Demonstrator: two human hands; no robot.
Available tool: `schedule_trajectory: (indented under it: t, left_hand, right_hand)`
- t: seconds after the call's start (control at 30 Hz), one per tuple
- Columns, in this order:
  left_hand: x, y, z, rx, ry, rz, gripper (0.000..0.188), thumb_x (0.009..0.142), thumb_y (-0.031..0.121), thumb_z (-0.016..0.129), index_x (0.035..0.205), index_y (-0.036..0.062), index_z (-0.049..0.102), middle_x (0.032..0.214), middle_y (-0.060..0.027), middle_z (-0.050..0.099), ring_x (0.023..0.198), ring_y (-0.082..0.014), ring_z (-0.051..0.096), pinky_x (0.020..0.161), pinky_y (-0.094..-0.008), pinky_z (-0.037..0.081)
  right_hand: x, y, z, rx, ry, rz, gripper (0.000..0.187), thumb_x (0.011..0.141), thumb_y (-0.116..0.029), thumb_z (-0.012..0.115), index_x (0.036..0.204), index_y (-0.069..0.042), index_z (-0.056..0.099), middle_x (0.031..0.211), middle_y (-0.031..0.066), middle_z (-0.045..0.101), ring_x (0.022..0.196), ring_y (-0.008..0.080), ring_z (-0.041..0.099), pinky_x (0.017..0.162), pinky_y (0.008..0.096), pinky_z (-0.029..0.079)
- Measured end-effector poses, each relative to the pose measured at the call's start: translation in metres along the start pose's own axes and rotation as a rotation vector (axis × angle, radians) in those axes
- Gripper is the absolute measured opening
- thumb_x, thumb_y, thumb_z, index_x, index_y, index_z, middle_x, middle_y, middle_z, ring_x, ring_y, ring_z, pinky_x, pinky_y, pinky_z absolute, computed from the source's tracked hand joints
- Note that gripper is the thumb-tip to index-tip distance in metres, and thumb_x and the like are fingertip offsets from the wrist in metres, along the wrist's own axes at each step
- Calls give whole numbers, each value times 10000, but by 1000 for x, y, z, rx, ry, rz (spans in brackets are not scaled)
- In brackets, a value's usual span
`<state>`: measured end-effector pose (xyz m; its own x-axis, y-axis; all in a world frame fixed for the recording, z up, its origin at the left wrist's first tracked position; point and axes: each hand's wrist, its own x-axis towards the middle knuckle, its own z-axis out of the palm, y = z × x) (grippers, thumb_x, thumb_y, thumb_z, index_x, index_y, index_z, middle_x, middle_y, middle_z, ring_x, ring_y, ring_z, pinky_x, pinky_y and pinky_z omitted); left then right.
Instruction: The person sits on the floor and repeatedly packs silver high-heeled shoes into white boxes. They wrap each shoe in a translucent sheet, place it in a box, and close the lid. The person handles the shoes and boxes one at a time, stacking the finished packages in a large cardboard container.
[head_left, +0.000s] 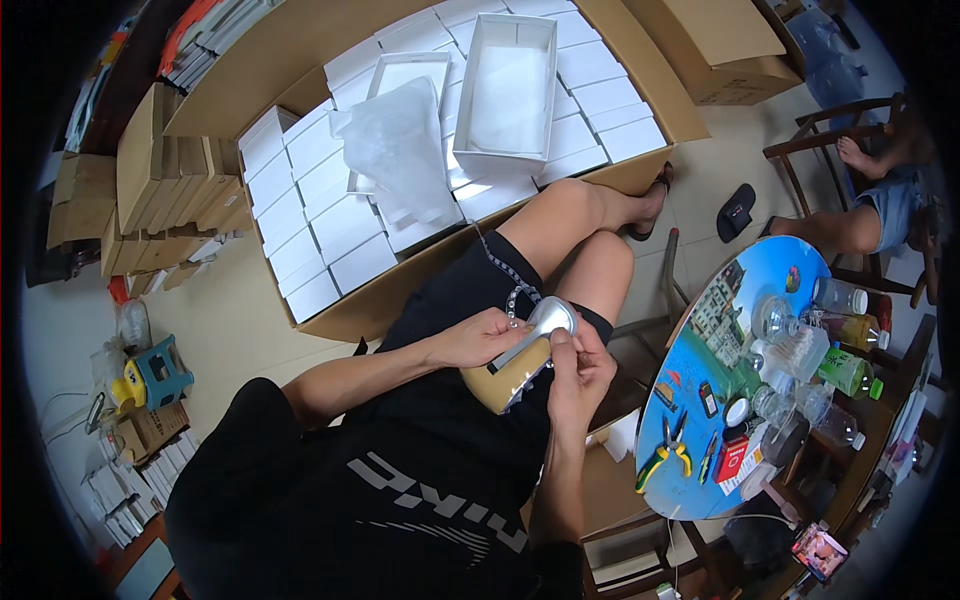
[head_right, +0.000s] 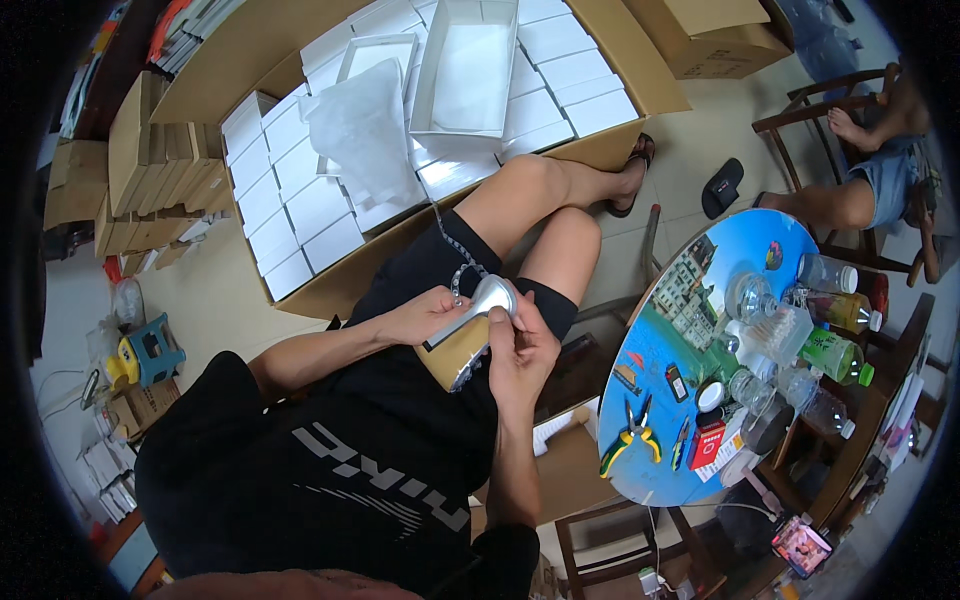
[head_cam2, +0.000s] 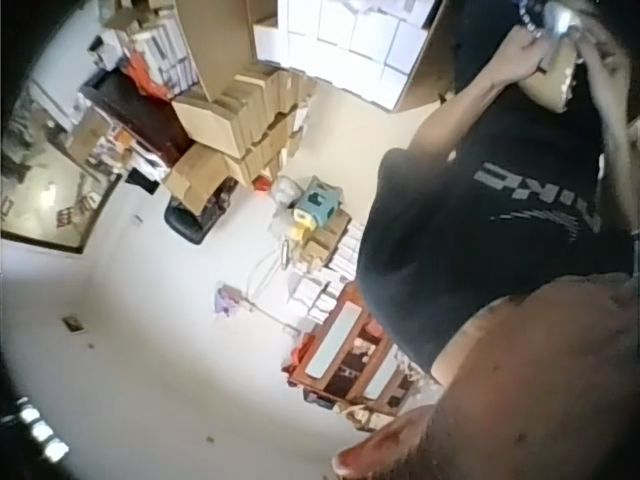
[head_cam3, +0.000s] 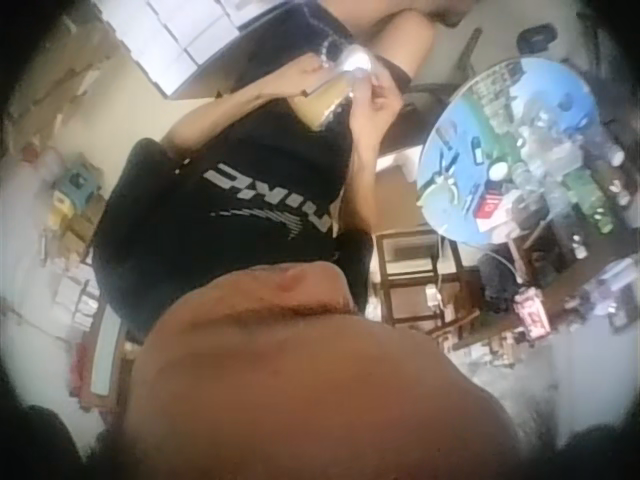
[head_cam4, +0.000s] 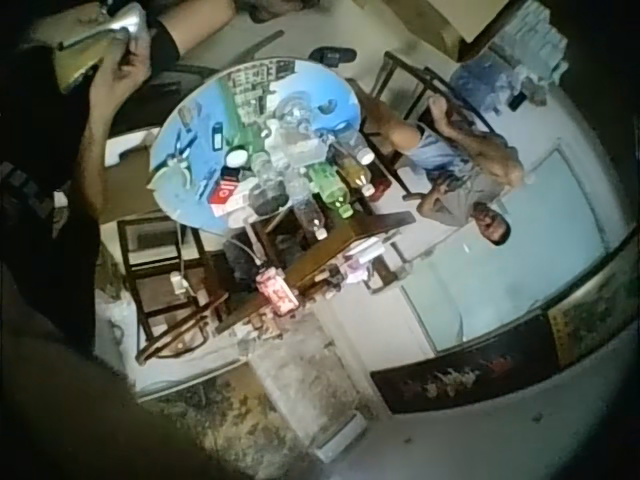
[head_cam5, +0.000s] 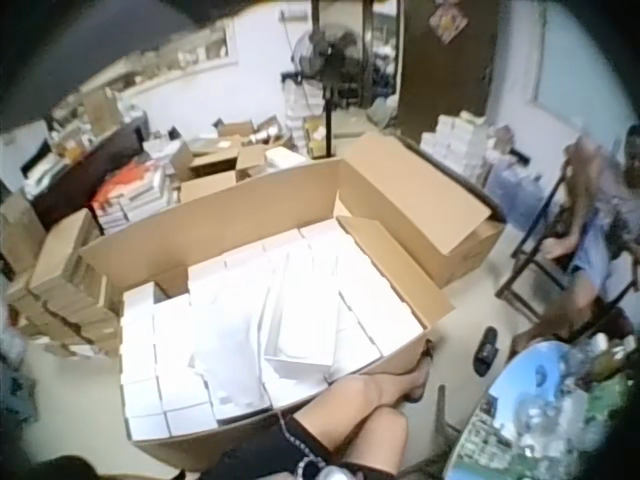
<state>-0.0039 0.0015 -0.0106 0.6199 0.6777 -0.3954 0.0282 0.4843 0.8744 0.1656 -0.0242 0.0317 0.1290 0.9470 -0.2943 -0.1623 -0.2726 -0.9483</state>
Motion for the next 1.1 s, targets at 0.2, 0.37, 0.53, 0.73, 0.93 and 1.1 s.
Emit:
schedule_trajectory:
  t: [0.2, 0.37, 0.53, 0.73, 0.93, 1.1]
  left_hand:
    - [-1, 2, 0, -26, -18, -31, 361, 1058, 286, 460, 945, 13, 667, 693, 70, 551, 642, 0, 452, 555, -228, 399]
    - [1, -1, -2, -54, -40, -40, 370, 1060, 290, 458, 934, 7, 660, 691, 68, 551, 643, -1, 455, 558, -227, 401]
    - [1, -4, -1, 28, -21, 6, 383, 1060, 285, 448, 910, 6, 662, 666, 71, 558, 610, 3, 460, 522, -219, 386]
    - [-2, 3, 4, 4, -3, 11, 349, 1050, 261, 471, 879, 17, 652, 648, 84, 516, 597, 7, 430, 502, -226, 356]
    - [-2, 17, 8, -29, -25, 15, 310, 1036, 223, 496, 853, 24, 648, 648, 84, 521, 587, 5, 432, 500, -226, 354]
    - [-2, 12, 8, 37, -24, 49, 285, 1027, 204, 505, 861, 26, 653, 641, 71, 527, 582, 1, 437, 498, -236, 351]
  right_hand:
    - [3, 13, -10, 51, -6, 48, 275, 956, -42, 582, 1201, 69, 641, 1010, 66, 720, 941, 85, 629, 1181, 369, 242]
    - [-3, 5, -6, 136, -26, 40, 278, 951, -19, 580, 1208, 72, 635, 1013, 67, 718, 962, 78, 623, 1179, 347, 248]
    - [-1, 2, -7, 45, -32, 22, 275, 941, -17, 598, 1196, 74, 642, 1002, 74, 720, 930, 86, 638, 1184, 367, 244]
    - [4, 7, -10, -60, -17, -10, 253, 969, -88, 592, 1151, 72, 666, 1007, 105, 721, 948, 101, 642, 1174, 369, 268]
    - [0, -7, 5, 288, 117, -33, 366, 1038, -199, 448, 1117, 97, 648, 1069, 167, 683, 1001, 189, 629, 1036, 351, 433]
    - [-5, -11, 0, -230, 88, -112, 232, 955, -124, 572, 1068, 33, 699, 895, 113, 729, 878, 150, 669, 1191, 463, 213]
